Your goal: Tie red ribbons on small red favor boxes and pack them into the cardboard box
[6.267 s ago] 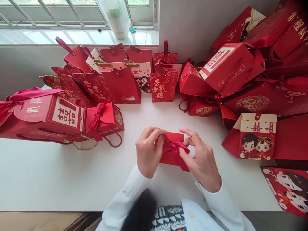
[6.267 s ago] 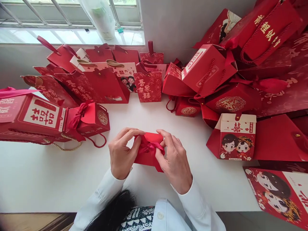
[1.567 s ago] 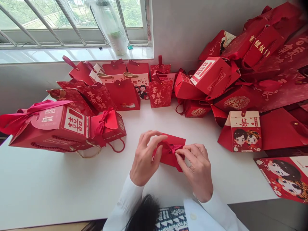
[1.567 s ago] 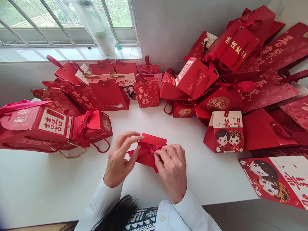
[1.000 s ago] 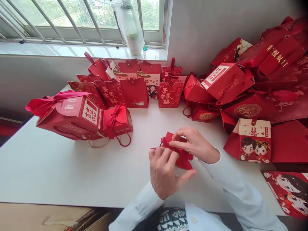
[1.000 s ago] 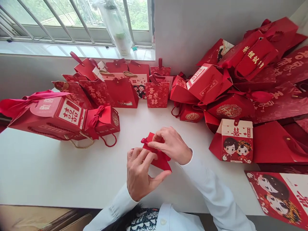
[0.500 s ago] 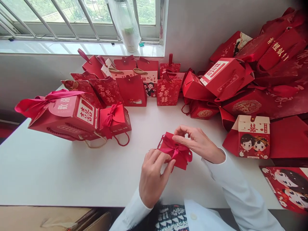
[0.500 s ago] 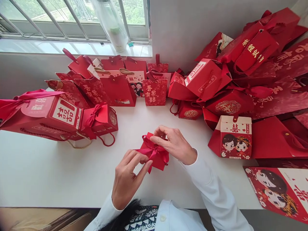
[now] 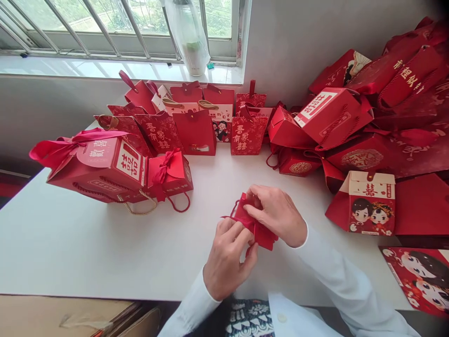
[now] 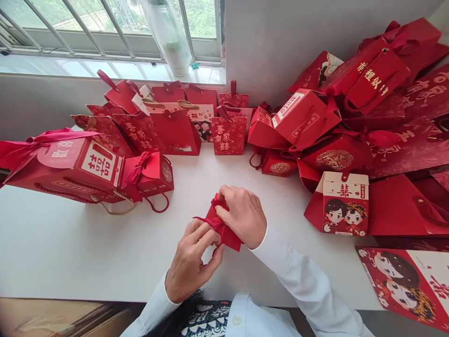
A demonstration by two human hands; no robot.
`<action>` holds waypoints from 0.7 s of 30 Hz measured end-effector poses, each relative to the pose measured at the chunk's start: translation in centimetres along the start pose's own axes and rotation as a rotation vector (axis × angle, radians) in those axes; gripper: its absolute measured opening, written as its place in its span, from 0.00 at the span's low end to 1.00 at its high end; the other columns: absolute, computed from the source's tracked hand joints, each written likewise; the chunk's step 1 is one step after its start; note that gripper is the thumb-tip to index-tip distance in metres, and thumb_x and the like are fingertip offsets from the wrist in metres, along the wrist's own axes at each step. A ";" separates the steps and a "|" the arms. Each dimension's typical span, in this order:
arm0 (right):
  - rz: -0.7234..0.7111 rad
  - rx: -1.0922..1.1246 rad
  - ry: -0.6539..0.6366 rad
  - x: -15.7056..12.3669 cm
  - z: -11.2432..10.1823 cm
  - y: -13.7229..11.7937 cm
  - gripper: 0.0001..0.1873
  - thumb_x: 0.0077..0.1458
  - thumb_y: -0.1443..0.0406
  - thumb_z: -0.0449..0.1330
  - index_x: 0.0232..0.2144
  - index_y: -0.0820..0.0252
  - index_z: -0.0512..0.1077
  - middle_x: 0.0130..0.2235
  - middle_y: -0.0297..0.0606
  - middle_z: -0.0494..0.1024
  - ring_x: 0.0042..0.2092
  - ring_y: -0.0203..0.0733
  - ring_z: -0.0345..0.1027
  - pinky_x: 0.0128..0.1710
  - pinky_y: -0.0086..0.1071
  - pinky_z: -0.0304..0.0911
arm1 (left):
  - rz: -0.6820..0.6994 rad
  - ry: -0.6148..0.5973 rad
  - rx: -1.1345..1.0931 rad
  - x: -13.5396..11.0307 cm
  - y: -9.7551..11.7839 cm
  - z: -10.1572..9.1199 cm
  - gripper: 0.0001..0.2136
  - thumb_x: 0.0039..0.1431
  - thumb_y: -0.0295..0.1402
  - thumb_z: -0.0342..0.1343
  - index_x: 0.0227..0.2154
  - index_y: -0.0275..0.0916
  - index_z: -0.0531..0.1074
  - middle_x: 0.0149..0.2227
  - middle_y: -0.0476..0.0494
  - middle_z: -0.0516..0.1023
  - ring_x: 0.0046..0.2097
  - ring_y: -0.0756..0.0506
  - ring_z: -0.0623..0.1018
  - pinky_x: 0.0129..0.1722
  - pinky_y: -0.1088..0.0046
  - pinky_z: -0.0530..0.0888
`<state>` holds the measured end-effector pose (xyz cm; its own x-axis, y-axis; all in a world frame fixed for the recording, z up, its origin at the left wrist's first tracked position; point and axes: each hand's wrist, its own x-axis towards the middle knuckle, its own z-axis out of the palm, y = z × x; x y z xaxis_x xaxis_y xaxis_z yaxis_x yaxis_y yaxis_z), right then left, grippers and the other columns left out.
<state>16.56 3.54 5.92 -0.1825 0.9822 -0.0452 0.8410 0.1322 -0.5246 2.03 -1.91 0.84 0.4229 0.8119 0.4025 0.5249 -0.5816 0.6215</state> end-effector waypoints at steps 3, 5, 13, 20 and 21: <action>0.001 -0.004 0.059 -0.2 0.3 0.1 0.06 0.51 0.70 0.54 0.24 0.58 0.63 0.25 0.28 0.70 0.25 0.33 0.58 0.26 0.28 0.46 | 0.033 -0.023 -0.038 -0.2 -0.3 0.0 0.06 0.53 0.21 0.50 0.26 0.37 0.62 0.27 0.48 0.68 0.34 0.47 0.63 0.39 0.68 0.65; 0.003 0.008 0.081 -0.3 0.4 0.2 0.06 0.52 0.70 0.54 0.23 0.58 0.63 0.25 0.27 0.70 0.25 0.32 0.57 0.26 0.28 0.47 | 0.048 -0.036 -0.056 -0.4 -0.4 -0.1 0.06 0.53 0.20 0.51 0.26 0.37 0.62 0.27 0.47 0.68 0.35 0.47 0.63 0.39 0.68 0.65; -0.026 0.206 -0.012 0.2 -0.3 0.4 0.05 0.51 0.71 0.55 0.27 0.57 0.69 0.25 0.27 0.73 0.25 0.32 0.62 0.29 0.27 0.55 | 0.075 -0.053 -0.094 -0.5 -0.6 -0.2 0.07 0.53 0.20 0.50 0.24 0.37 0.62 0.28 0.47 0.67 0.35 0.47 0.62 0.39 0.68 0.65; -0.030 0.382 -0.075 -3.7 -3.0 4.3 0.20 0.49 0.55 0.65 0.44 0.52 0.70 0.43 0.34 0.74 0.42 0.41 0.66 0.31 0.29 0.62 | 0.070 -0.036 -0.085 -0.5 -0.7 -0.1 0.06 0.52 0.21 0.52 0.26 0.37 0.63 0.29 0.47 0.68 0.36 0.47 0.63 0.39 0.67 0.65; 0.003 0.370 -0.088 -4.5 -2.9 4.5 0.20 0.48 0.54 0.66 0.43 0.51 0.70 0.43 0.34 0.73 0.41 0.41 0.65 0.29 0.28 0.61 | 0.077 -0.033 -0.082 -0.5 -0.7 -0.1 0.07 0.52 0.20 0.52 0.26 0.37 0.63 0.29 0.47 0.68 0.36 0.47 0.63 0.39 0.67 0.65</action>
<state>22.64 0.09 6.20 -0.2369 0.9651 -0.1116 0.6040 0.0564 -0.7950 1.37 -1.90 0.23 0.4848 0.7621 0.4293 0.4280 -0.6347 0.6434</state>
